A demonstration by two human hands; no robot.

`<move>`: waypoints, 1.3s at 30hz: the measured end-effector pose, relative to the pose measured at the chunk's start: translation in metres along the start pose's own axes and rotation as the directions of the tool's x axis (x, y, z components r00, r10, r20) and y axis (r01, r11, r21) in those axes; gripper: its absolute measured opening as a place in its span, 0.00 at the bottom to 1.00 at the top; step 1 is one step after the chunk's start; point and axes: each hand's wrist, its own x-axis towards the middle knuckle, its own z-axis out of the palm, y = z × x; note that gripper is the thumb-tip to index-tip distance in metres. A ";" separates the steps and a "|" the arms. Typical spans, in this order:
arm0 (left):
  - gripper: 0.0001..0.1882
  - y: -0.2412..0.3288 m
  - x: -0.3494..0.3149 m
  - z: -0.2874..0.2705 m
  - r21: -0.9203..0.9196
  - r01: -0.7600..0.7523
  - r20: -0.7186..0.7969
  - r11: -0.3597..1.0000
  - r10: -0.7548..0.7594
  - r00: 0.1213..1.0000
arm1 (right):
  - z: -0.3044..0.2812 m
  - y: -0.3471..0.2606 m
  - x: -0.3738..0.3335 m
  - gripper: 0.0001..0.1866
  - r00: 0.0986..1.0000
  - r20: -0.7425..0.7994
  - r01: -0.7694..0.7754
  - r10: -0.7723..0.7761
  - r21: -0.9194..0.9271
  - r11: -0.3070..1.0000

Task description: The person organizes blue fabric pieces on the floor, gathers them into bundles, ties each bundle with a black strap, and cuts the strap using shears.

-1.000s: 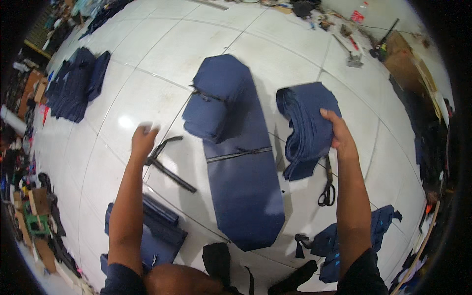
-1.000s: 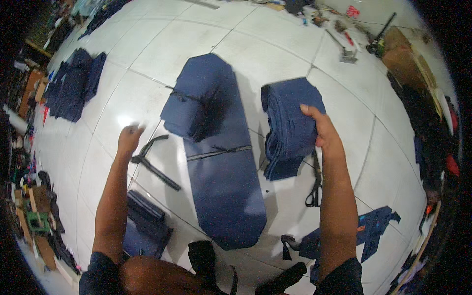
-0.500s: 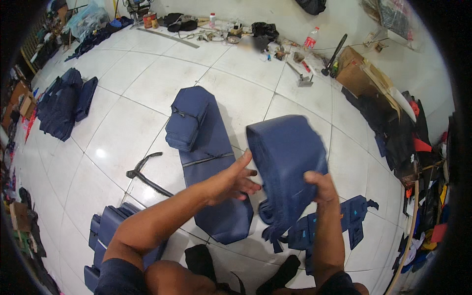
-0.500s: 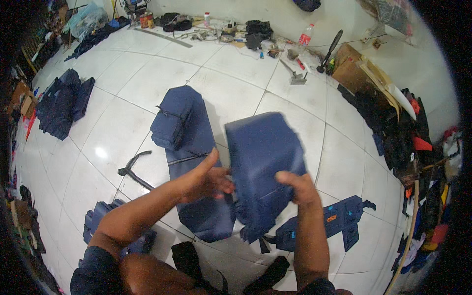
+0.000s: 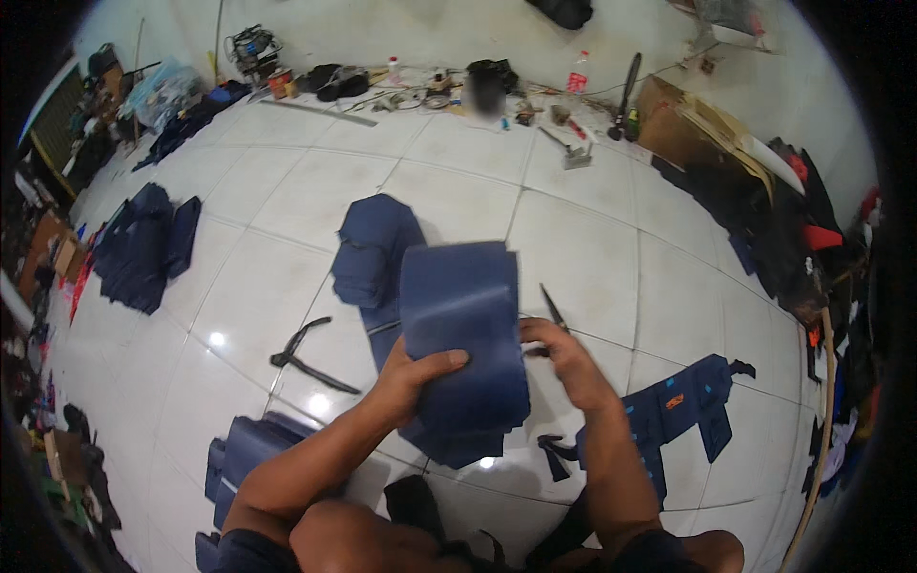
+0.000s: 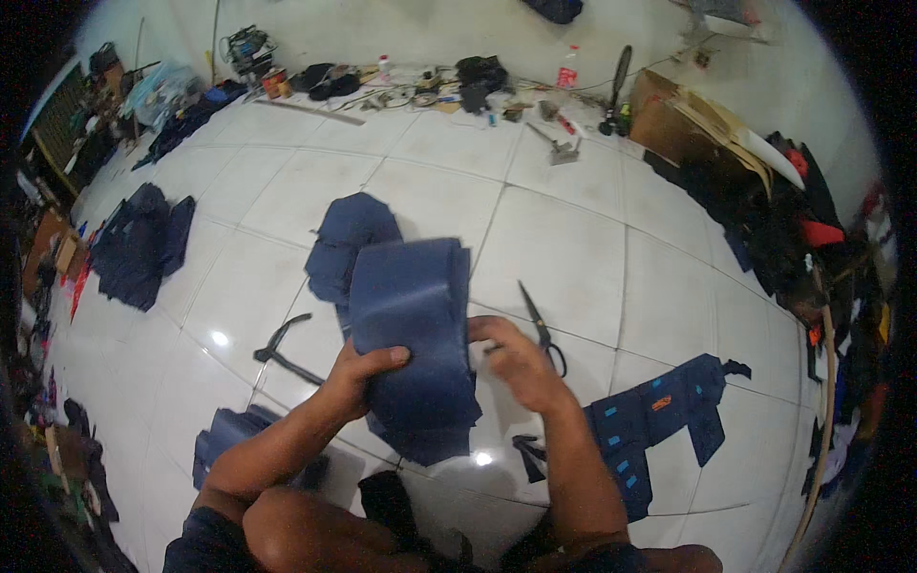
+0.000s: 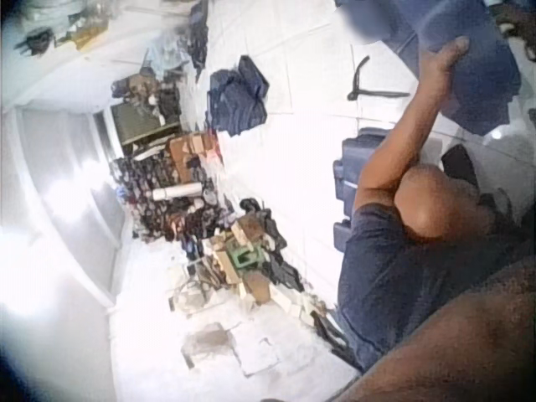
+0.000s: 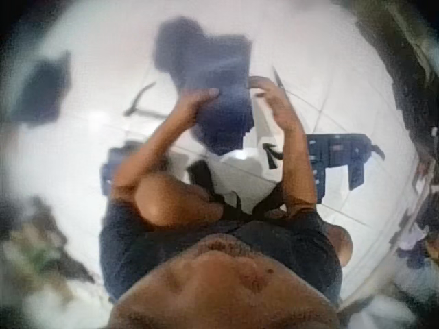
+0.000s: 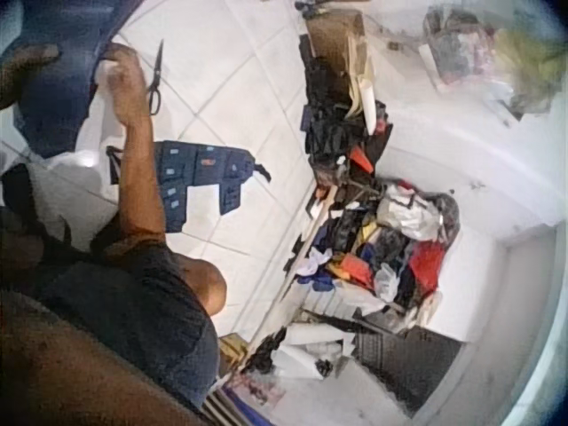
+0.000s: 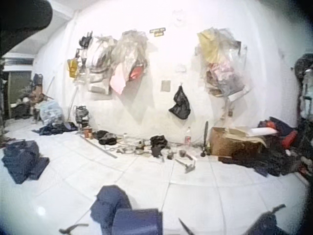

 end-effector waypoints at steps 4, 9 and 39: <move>0.39 0.008 -0.010 0.014 0.147 -0.121 -0.031 0.982 0.126 0.992 | 0.037 -0.013 -0.004 0.49 0.960 -0.182 -0.182 0.211 0.161 0.970; 0.42 0.035 -0.027 0.005 0.153 -0.180 -0.005 0.972 0.183 0.983 | 0.030 0.000 0.002 0.38 0.997 -0.052 0.071 -0.048 0.704 0.707; 0.36 0.037 -0.104 -0.154 -0.186 -0.381 -0.394 0.906 0.287 0.873 | 0.180 0.020 0.211 0.17 0.708 0.697 0.408 -0.114 -0.271 0.872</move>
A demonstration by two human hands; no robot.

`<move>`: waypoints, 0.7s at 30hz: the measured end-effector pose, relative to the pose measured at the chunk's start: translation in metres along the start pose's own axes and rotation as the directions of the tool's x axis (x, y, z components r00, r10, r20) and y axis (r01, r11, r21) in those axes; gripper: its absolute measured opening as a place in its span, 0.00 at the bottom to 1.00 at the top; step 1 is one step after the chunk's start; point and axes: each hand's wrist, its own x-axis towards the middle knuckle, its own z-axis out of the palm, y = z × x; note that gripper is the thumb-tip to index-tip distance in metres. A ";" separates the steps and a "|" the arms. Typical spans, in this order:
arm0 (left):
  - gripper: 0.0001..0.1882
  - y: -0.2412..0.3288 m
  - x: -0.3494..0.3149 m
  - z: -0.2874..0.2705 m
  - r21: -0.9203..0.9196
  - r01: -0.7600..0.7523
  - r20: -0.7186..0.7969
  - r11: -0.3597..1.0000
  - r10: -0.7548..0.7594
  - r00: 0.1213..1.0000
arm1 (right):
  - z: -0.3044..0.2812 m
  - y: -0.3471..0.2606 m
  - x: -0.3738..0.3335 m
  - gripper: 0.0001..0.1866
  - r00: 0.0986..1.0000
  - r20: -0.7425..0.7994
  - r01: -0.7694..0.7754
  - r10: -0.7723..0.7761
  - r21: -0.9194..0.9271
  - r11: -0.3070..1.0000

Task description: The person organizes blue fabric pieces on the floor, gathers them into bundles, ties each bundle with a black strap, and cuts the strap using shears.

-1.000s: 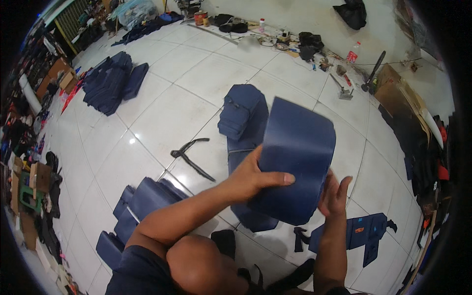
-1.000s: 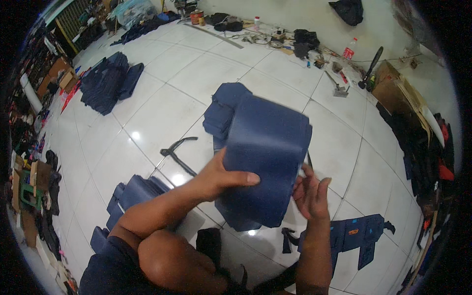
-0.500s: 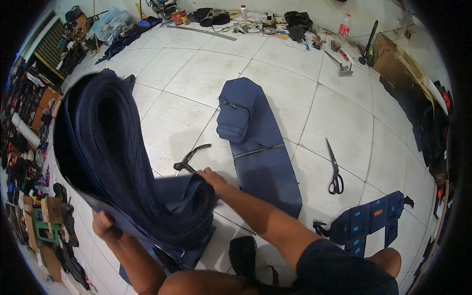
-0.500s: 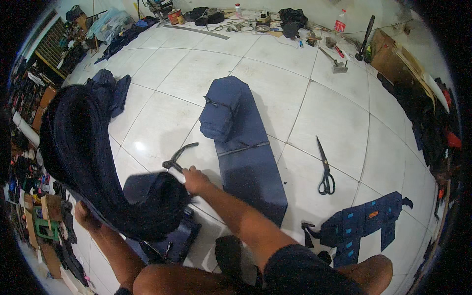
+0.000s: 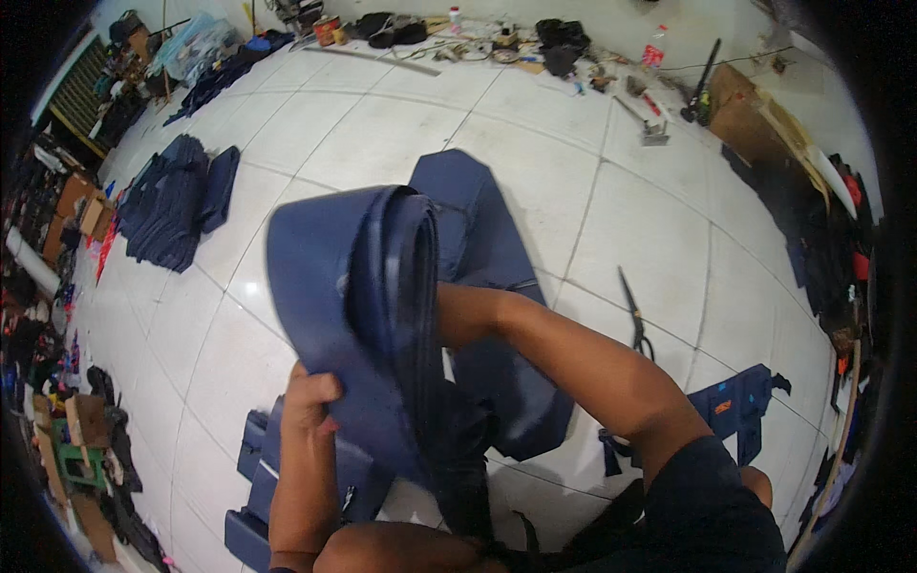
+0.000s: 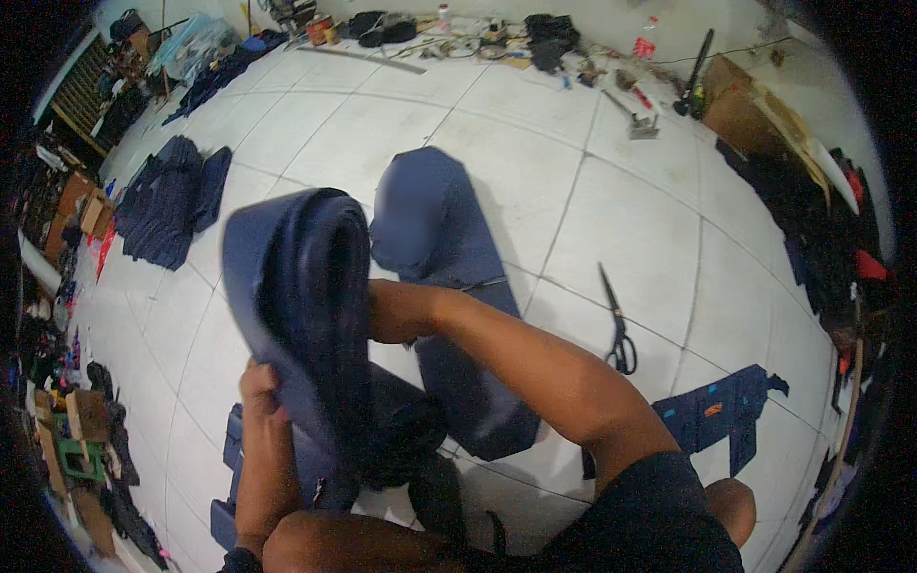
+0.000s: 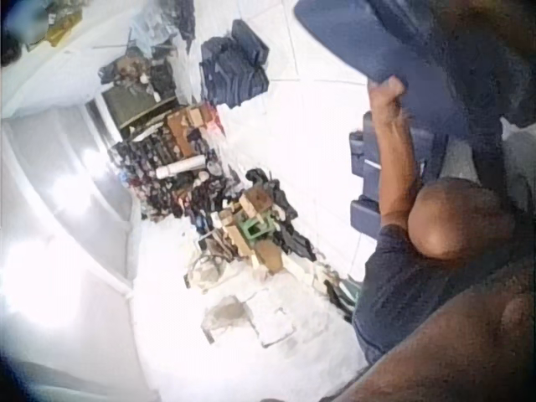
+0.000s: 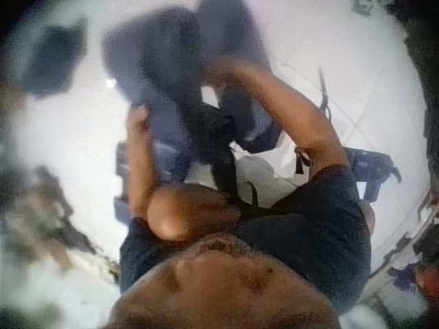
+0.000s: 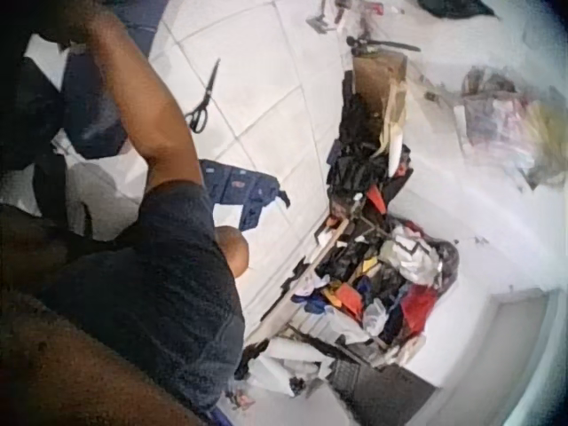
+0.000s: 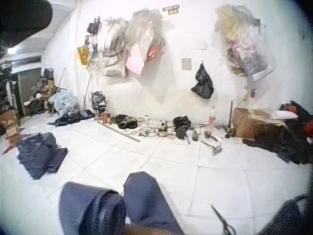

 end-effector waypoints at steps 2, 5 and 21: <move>0.37 -0.015 0.017 0.020 0.000 0.071 0.063 0.998 -0.070 0.996 | -0.019 -0.030 -0.033 0.19 0.988 -0.132 -0.097 0.085 -0.088 0.991; 0.36 -0.041 0.037 0.036 0.039 0.147 0.095 0.988 -0.150 0.984 | -0.034 -0.059 -0.072 0.21 0.858 -0.216 -0.399 0.466 0.291 0.869; 0.42 -0.057 0.062 0.127 0.627 0.233 0.229 0.743 -0.462 0.857 | 0.018 -0.030 -0.248 0.19 0.613 -0.428 -0.540 0.665 0.387 0.747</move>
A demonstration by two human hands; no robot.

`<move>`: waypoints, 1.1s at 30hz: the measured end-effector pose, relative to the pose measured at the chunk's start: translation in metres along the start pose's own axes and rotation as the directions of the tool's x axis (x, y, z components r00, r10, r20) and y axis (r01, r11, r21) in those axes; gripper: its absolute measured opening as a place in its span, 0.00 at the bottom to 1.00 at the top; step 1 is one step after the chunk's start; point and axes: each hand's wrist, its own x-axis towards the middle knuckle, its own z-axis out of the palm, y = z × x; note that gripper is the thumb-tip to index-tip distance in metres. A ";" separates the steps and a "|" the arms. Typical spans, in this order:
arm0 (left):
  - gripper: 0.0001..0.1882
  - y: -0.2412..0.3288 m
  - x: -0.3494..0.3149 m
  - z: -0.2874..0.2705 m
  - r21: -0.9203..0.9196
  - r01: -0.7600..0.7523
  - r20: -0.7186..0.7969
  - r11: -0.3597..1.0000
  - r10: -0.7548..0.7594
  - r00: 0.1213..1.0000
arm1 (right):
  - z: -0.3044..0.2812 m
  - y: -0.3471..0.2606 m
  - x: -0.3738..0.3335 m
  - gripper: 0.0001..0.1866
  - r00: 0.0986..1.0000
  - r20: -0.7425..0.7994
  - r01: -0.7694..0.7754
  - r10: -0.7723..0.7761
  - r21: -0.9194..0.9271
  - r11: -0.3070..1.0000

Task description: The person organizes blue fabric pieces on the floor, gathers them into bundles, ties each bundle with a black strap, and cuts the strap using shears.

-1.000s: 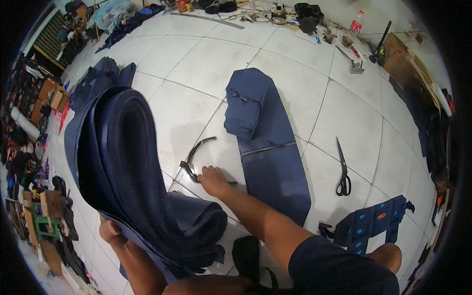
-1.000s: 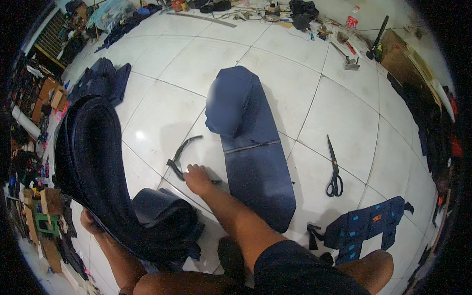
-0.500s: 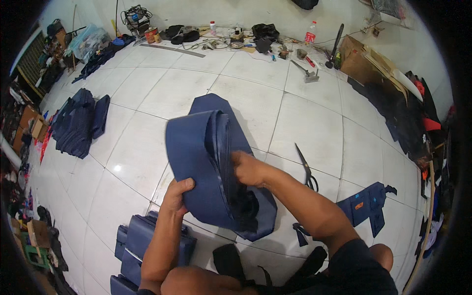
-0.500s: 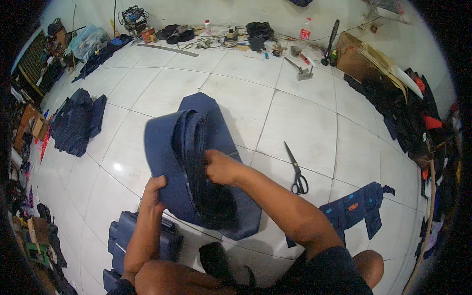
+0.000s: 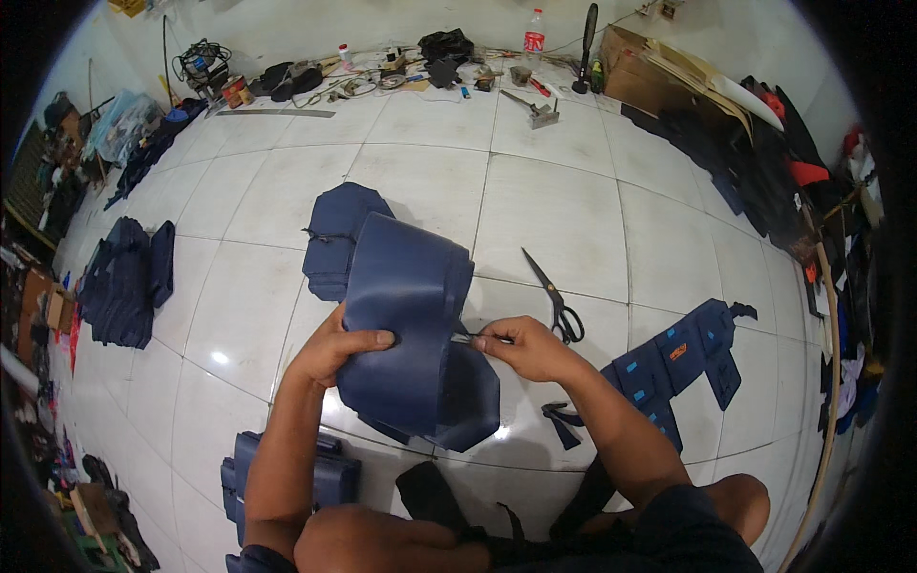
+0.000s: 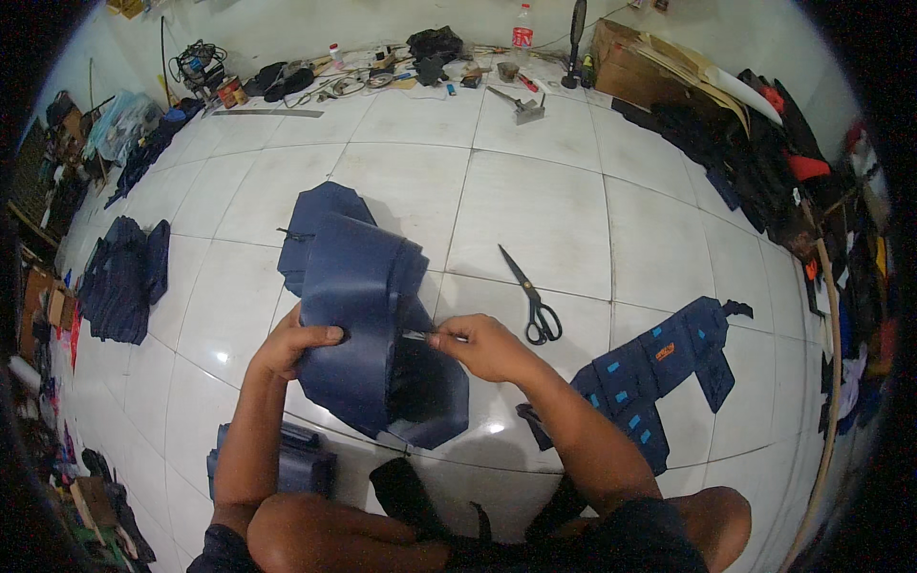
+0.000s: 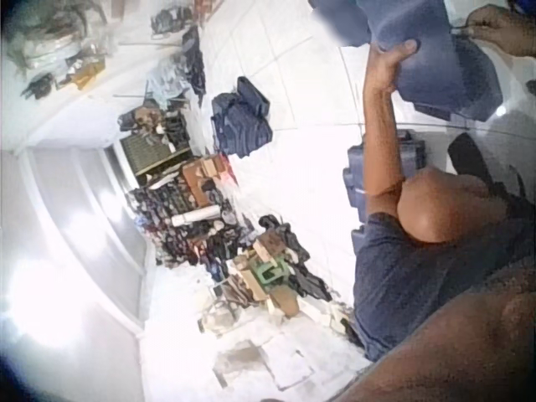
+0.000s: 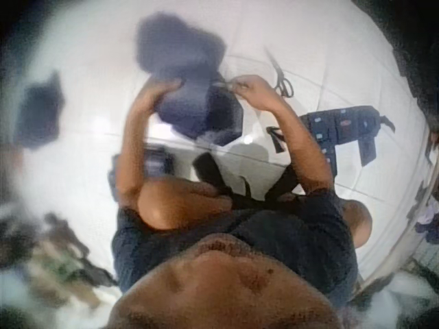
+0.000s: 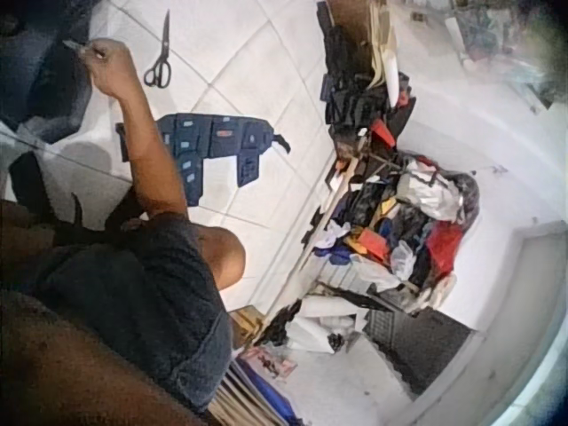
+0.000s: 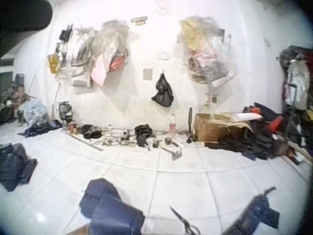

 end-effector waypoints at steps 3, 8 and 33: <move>0.43 0.008 0.010 0.002 0.252 0.024 0.013 0.967 -0.029 1.000 | -0.003 -0.022 -0.027 0.15 0.998 -0.039 0.036 -0.047 -0.249 0.968; 0.43 0.054 0.008 0.033 0.751 -0.148 0.095 0.643 0.117 0.989 | 0.019 -0.045 -0.053 0.12 0.957 -0.065 0.174 -0.284 -0.655 0.735; 0.19 -0.006 0.011 0.064 0.839 -0.279 0.290 -0.467 -0.050 0.956 | 0.032 0.001 0.015 0.07 0.582 0.170 0.625 -0.795 -0.719 0.304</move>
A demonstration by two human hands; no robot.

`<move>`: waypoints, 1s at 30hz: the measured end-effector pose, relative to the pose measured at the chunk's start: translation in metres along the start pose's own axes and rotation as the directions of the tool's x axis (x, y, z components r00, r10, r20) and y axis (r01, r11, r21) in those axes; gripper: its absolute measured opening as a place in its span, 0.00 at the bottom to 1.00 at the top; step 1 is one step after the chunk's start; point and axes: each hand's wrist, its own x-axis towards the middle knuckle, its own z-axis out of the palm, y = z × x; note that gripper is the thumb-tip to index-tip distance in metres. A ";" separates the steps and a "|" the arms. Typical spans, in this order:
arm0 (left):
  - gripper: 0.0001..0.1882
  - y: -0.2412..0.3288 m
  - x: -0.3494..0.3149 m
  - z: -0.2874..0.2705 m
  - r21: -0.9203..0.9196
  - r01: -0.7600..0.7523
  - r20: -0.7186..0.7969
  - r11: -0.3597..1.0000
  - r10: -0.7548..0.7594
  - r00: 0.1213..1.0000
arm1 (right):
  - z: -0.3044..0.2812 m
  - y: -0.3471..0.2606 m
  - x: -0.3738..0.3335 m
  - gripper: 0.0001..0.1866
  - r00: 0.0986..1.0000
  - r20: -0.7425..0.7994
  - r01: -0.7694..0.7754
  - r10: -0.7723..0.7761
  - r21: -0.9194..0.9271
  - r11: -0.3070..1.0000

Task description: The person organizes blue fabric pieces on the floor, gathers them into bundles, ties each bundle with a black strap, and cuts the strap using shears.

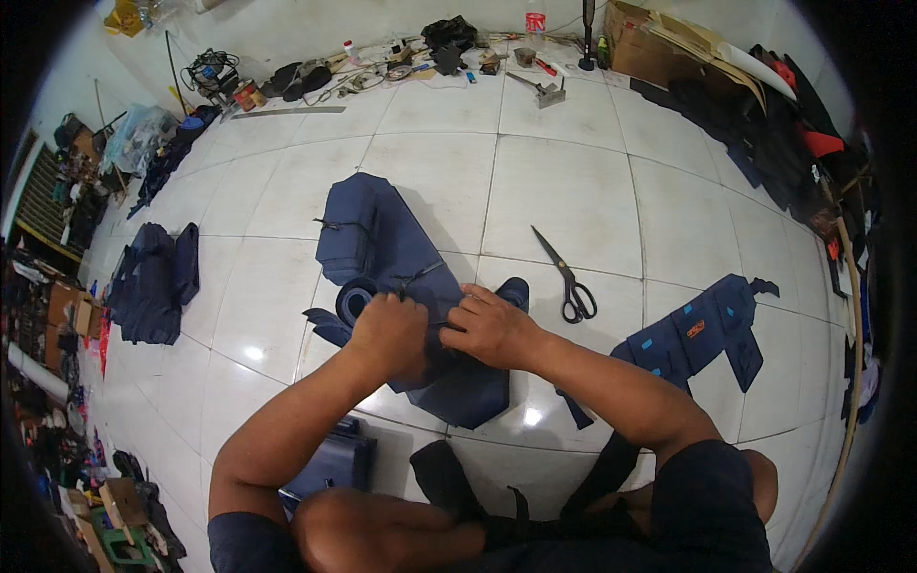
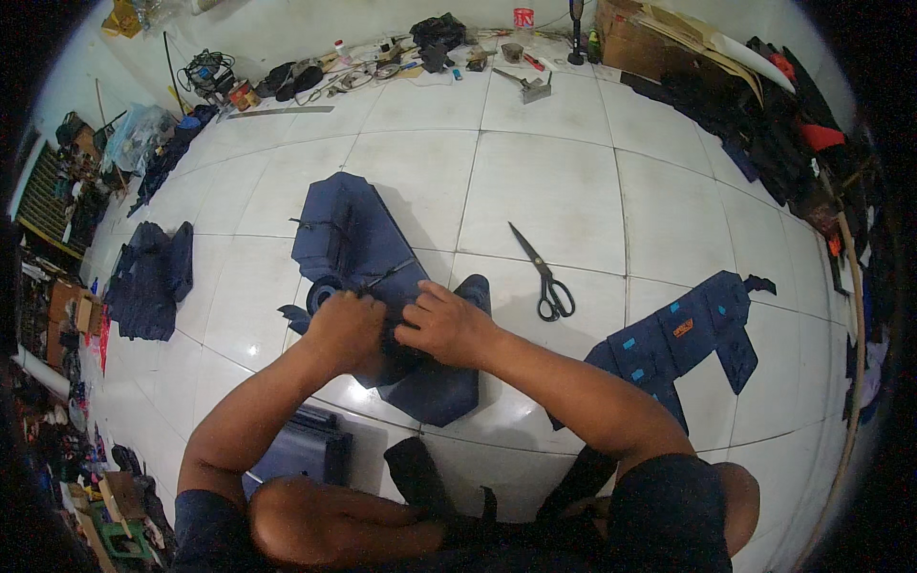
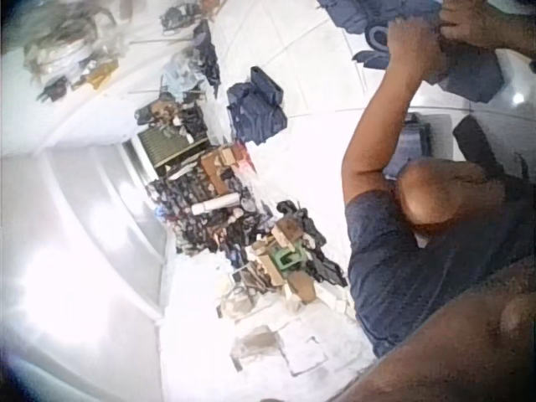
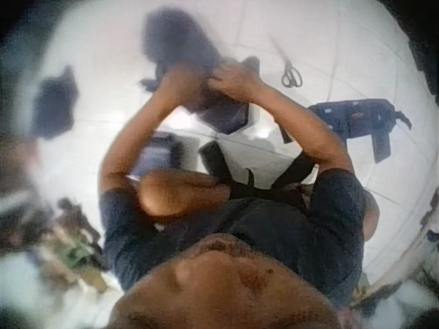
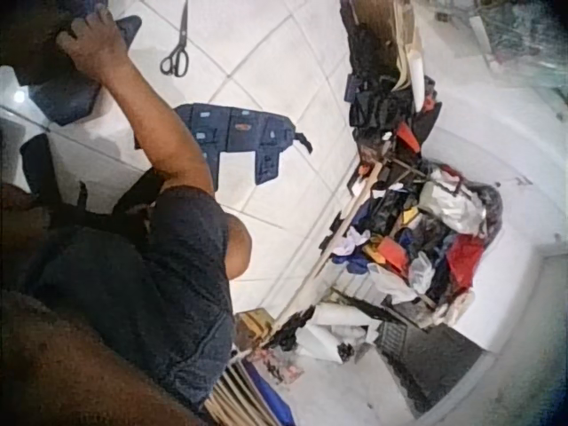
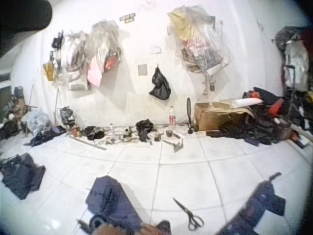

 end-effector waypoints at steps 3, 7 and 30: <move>0.07 -0.012 0.001 0.008 0.078 0.110 -0.190 0.991 -0.094 0.977 | -0.005 -0.005 0.003 0.07 0.995 0.058 -0.079 0.076 0.051 0.996; 0.10 -0.003 -0.006 0.011 -0.429 0.160 -0.173 0.889 -0.255 0.951 | -0.002 -0.003 0.002 0.07 0.989 -0.025 -0.141 0.143 0.065 0.988; 0.04 0.066 -0.016 0.113 -0.733 -0.245 -0.634 0.634 -0.508 0.583 | 0.024 -0.015 0.008 0.07 0.943 -0.307 -0.124 0.131 0.041 0.991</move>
